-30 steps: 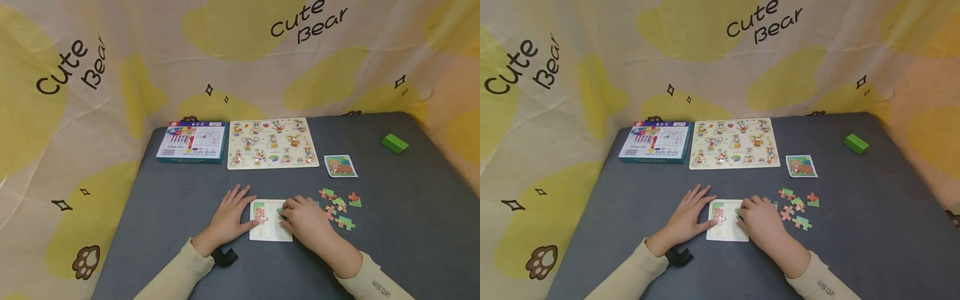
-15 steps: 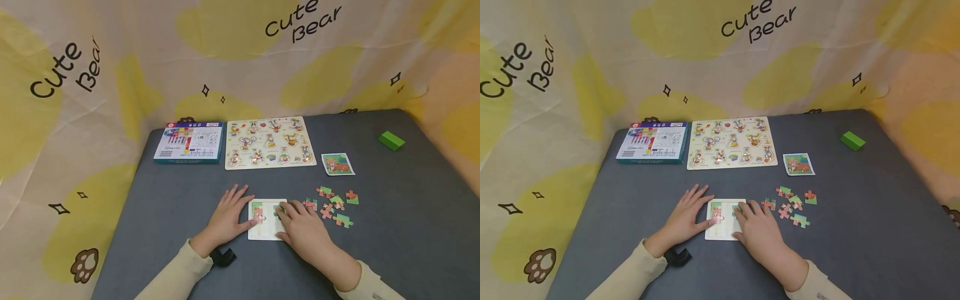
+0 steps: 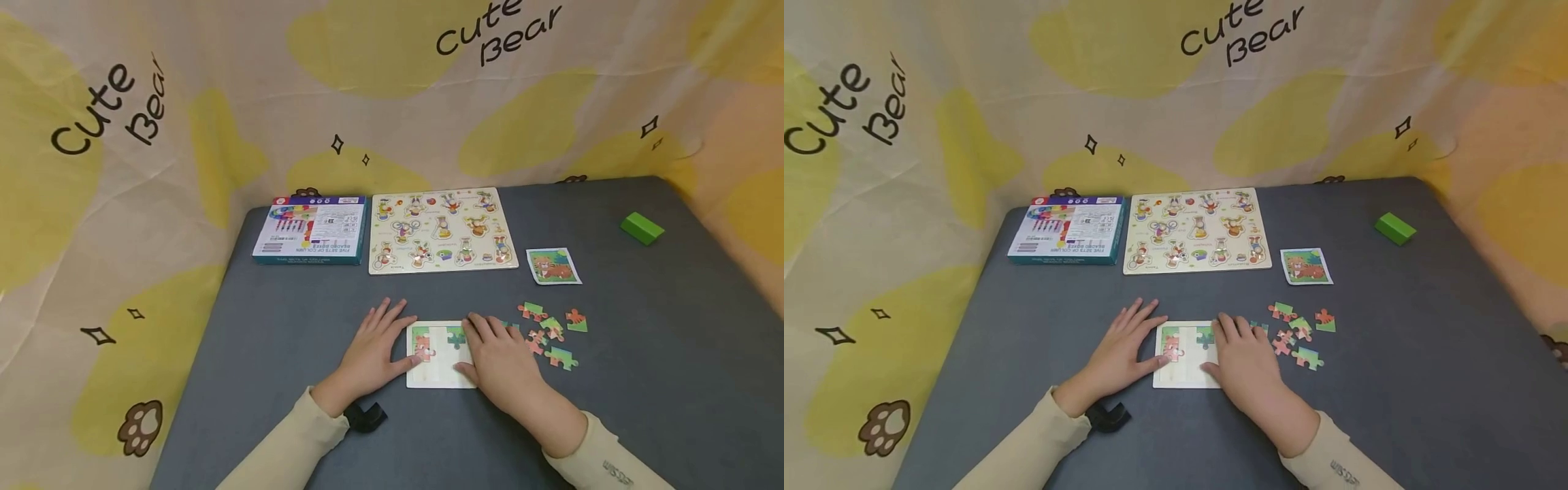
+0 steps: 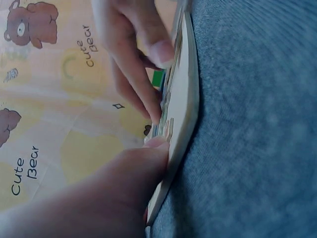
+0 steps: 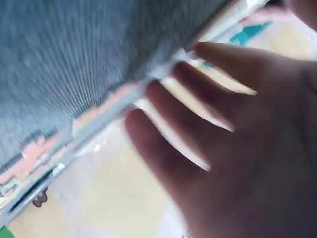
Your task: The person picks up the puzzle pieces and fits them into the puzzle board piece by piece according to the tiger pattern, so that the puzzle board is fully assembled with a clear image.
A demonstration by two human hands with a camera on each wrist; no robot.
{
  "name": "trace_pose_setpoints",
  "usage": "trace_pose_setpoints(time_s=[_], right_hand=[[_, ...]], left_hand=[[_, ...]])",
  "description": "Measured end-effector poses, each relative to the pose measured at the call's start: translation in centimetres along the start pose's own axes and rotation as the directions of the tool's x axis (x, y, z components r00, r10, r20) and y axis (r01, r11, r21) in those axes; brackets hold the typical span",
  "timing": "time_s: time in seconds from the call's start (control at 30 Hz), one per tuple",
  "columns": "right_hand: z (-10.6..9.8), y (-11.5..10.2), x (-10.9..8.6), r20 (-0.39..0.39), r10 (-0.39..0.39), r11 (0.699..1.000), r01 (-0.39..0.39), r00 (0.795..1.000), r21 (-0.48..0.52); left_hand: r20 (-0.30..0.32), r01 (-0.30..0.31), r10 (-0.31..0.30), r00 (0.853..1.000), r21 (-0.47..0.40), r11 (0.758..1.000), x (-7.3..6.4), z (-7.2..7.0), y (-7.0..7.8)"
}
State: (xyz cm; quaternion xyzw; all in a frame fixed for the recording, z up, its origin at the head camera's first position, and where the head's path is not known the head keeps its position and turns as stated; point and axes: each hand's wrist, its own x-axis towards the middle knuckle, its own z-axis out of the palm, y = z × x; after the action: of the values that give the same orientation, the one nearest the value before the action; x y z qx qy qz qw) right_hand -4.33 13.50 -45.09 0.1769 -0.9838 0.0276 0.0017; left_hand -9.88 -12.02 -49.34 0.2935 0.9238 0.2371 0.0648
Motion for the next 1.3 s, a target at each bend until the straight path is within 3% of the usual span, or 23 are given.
trace_pose_setpoints(time_s=[0.1,0.27,0.5,0.7,0.83,0.93,1.07,1.3], right_hand=[[0.3,0.4,0.2,-0.02,0.028,0.999,-0.027,0.999,0.018],[0.3,0.4,0.6,-0.117,-0.014,0.999,0.019,0.993,0.046],[-0.3,0.4,0.5,-0.118,0.041,0.997,-0.033,0.992,0.068],[-1.9,4.4,0.2,-0.148,0.166,0.981,-0.148,0.975,0.123],[-2.8,8.3,-0.5,-0.109,0.281,0.955,-0.267,0.954,0.127],[-2.4,10.2,-0.6,-0.047,0.309,0.944,-0.301,0.95,0.133],[-1.8,11.3,-0.4,0.004,0.289,0.942,-0.286,0.957,0.175],[-1.9,11.8,0.3,0.024,0.283,0.918,-0.278,0.959,0.282]], left_hand=[[0.007,0.005,-0.005,1.0,0.001,1.0,0.0,0.0,0.0],[0.009,0.019,-0.02,1.0,0.006,1.0,-0.1,0.0,-0.1],[-0.001,0.01,-0.01,1.0,0.008,1.0,-0.1,-0.2,-0.1],[0.009,0.008,-0.008,1.0,-0.001,1.0,-0.1,-0.2,-0.1],[0.011,0.007,-0.007,1.0,0.003,1.0,0.0,-0.2,0.0],[0.008,0.009,-0.009,1.0,0.008,1.0,-0.1,-0.3,0.1],[0.013,0.01,-0.01,1.0,0.014,1.0,-0.1,-0.3,0.1],[0.017,0.003,-0.004,1.0,0.017,1.0,0.1,-0.1,0.0]])
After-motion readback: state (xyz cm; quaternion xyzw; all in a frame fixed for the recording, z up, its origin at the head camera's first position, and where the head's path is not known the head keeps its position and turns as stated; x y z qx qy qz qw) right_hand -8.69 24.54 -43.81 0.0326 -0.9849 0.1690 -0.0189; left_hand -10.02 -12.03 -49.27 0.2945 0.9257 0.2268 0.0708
